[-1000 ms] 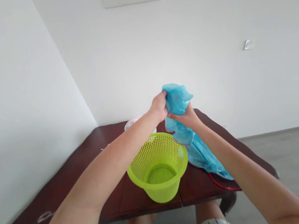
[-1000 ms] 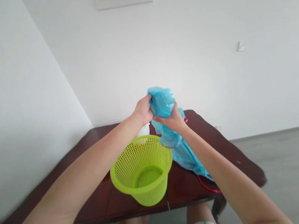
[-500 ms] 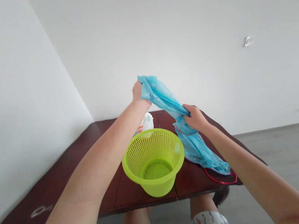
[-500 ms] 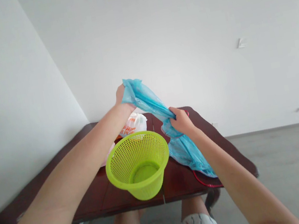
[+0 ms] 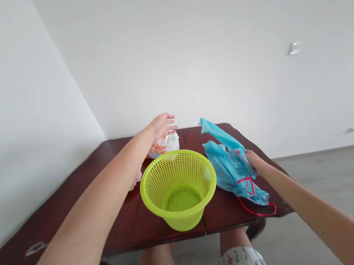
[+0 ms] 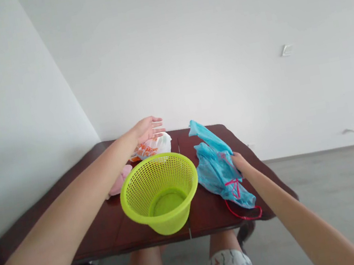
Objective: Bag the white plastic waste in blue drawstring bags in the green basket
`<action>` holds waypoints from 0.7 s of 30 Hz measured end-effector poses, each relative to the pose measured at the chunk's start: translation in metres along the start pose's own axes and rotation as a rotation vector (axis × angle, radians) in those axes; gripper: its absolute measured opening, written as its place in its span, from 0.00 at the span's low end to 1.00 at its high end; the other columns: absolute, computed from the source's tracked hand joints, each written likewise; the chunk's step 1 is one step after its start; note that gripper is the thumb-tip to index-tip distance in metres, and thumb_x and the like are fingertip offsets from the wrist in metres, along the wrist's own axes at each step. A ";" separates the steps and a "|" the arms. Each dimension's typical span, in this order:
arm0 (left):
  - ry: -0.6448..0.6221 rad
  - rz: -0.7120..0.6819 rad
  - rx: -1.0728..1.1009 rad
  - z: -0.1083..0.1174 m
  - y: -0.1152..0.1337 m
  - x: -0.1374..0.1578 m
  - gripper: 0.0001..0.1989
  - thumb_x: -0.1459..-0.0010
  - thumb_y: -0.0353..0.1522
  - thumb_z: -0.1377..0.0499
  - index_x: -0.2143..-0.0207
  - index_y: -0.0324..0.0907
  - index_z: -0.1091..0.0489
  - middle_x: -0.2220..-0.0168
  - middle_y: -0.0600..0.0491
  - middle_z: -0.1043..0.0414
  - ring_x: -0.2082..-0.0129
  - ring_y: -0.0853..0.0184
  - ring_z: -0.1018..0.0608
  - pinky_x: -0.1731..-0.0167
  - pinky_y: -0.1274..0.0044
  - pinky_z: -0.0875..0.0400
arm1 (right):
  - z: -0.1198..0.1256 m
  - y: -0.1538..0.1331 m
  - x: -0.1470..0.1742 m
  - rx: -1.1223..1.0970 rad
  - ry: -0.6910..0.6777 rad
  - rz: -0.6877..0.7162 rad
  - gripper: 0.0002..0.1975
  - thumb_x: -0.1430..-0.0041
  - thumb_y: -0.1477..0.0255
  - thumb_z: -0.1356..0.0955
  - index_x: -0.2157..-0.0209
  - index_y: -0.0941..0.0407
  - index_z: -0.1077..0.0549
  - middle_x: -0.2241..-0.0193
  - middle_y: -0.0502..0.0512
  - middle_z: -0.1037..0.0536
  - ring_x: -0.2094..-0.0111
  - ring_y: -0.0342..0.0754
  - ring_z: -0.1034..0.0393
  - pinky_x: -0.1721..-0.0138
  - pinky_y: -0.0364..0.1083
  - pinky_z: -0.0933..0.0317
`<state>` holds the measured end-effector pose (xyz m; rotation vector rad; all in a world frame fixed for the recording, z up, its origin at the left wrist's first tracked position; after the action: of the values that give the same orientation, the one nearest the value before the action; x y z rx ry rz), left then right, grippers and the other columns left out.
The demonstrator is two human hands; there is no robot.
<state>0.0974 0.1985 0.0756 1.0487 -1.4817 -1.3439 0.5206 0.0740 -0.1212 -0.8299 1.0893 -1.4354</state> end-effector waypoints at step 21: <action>0.399 -0.149 -0.521 0.130 -0.173 0.056 0.15 0.35 0.42 0.36 0.50 0.44 0.24 0.43 0.41 0.17 0.42 0.50 0.15 0.39 0.59 0.18 | -0.074 0.135 0.020 0.731 -0.090 0.241 0.51 0.23 0.38 0.36 0.11 0.51 0.45 0.12 0.69 0.45 0.12 0.72 0.51 0.14 0.73 0.53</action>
<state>-0.0364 0.1693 -0.1012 1.0156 -0.7175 -1.4181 0.4952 0.0695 -0.2745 -0.2249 0.5006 -1.4239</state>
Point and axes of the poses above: each hand's wrist, its own x-axis away from the middle knuckle, its own z-axis out of the back of the hand, y = z × x, the point moved 1 cm from there along -x, towards the middle knuckle
